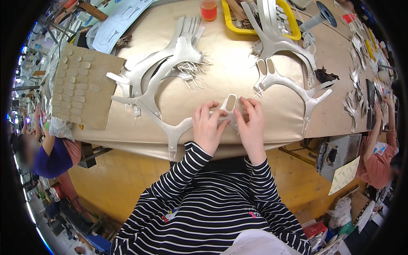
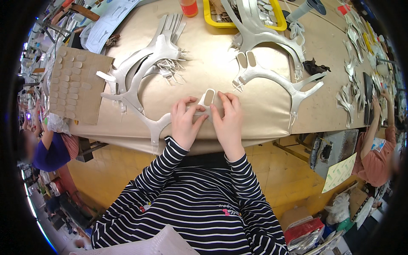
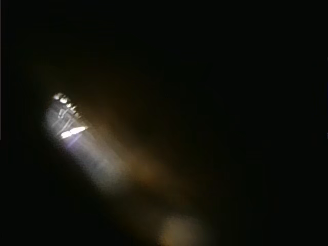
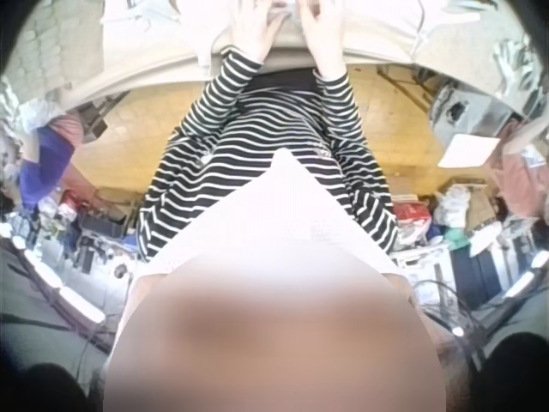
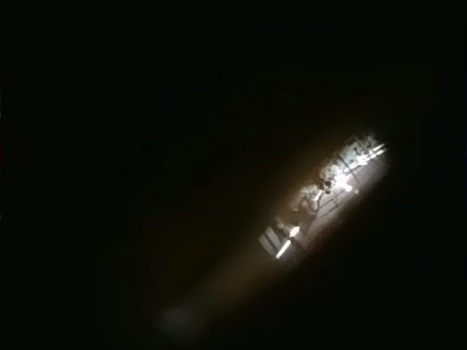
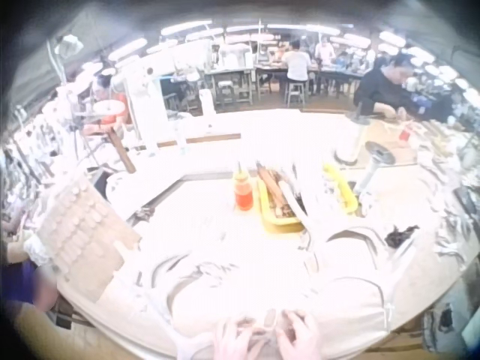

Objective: The person repeatedly picks up white plastic frames and small white inserts, aligns the inserts into slots on the frames, and places the assembled units on the table. The person handles the parts one at a time, turning them over to fit the inserts and setting them aside after each assembly.

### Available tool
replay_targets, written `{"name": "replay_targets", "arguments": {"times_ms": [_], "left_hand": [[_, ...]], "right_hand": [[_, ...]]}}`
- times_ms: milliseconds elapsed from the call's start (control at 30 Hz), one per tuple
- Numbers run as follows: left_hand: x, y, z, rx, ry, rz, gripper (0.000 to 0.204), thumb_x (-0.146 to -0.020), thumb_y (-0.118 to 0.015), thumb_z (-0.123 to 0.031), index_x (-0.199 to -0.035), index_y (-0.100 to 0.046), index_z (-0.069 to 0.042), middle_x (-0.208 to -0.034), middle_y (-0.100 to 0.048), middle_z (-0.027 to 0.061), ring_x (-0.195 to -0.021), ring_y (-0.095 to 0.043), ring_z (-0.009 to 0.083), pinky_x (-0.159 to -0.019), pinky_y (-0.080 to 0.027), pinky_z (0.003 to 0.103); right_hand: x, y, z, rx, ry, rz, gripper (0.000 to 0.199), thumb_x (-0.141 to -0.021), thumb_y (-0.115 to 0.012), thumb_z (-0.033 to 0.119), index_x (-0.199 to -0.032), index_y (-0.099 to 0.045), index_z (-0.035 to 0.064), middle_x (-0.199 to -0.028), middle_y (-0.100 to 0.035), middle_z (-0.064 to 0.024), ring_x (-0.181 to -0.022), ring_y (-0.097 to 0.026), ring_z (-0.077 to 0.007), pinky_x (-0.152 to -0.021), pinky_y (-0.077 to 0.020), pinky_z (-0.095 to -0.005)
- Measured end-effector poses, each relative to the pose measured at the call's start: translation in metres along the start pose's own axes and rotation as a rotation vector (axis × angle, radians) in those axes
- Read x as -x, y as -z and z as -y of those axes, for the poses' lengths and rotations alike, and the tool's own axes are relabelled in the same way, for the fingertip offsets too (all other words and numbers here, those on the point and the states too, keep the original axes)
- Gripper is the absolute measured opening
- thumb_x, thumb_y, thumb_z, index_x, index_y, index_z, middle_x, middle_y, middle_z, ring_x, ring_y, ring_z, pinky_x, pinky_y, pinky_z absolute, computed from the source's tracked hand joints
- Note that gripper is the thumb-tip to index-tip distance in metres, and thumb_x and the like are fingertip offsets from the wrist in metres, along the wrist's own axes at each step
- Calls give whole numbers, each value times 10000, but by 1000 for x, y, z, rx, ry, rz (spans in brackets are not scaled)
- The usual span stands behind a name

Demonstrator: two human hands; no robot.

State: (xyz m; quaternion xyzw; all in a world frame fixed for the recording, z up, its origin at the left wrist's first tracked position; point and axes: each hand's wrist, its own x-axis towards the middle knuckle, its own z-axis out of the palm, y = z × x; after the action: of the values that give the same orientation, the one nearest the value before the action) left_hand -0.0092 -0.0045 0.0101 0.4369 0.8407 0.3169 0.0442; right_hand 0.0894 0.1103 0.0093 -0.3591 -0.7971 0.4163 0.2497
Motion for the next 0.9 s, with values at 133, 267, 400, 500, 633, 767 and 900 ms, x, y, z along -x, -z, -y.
{"name": "replay_targets", "arguments": {"times_ms": [133,267,400,500,633,767,900], "left_hand": [[-2,-2,2,78,102,47,571,-714,-851,-120,-1226,-607,-58,-1095,-591,101,-1028,-535,315,-922,-445,411],[-8,1,8,160,170,117,600,-689,-860,-107,-1229,-603,-56,-967,-589,84,-942,-527,293,-878,-450,404],[-14,11,18,237,59,236,344,-762,-845,-157,-1039,-689,-24,-940,-621,90,-934,-544,274,-864,-455,374],[-10,14,17,424,44,254,253,-818,-822,-188,-946,-706,-1,-900,-664,97,-866,-597,249,-807,-485,351],[-3,14,17,544,167,375,300,-867,-768,-388,-927,-716,-98,-845,-658,0,-897,-597,196,-916,-329,380],[-2,12,16,523,183,395,292,-873,-762,-395,-905,-716,-109,-810,-649,-5,-872,-598,178,-932,-299,380],[-1,10,14,427,154,408,313,-871,-757,-418,-866,-709,-108,-775,-627,-1,-846,-590,174,-937,-285,380]], "right_hand": [[15,2,5,-123,-155,93,505,-880,-721,47,-1355,-569,-34,-1196,-611,-137,-986,-596,-203,-830,-511,-290],[20,5,4,-470,-311,187,514,-912,-719,52,-1391,-548,-22,-1221,-612,-107,-984,-580,-153,-822,-509,-272],[25,23,5,-637,-379,234,407,-972,-669,62,-1363,-590,-17,-1164,-630,-60,-977,-588,-112,-907,-500,-261],[27,32,10,-656,-398,257,353,-971,-674,72,-1310,-633,-18,-1077,-650,-39,-917,-589,-92,-852,-497,-246],[22,30,15,-592,-290,233,274,-962,-693,103,-1206,-699,-21,-971,-648,-13,-798,-567,-57,-700,-479,-215],[16,28,17,-515,-362,277,229,-970,-689,122,-1136,-721,-33,-938,-652,16,-783,-527,-37,-698,-426,-197],[10,20,12,-577,-429,236,216,-950,-719,156,-1077,-738,-18,-793,-663,13,-676,-539,-47,-633,-452,-212]]}}
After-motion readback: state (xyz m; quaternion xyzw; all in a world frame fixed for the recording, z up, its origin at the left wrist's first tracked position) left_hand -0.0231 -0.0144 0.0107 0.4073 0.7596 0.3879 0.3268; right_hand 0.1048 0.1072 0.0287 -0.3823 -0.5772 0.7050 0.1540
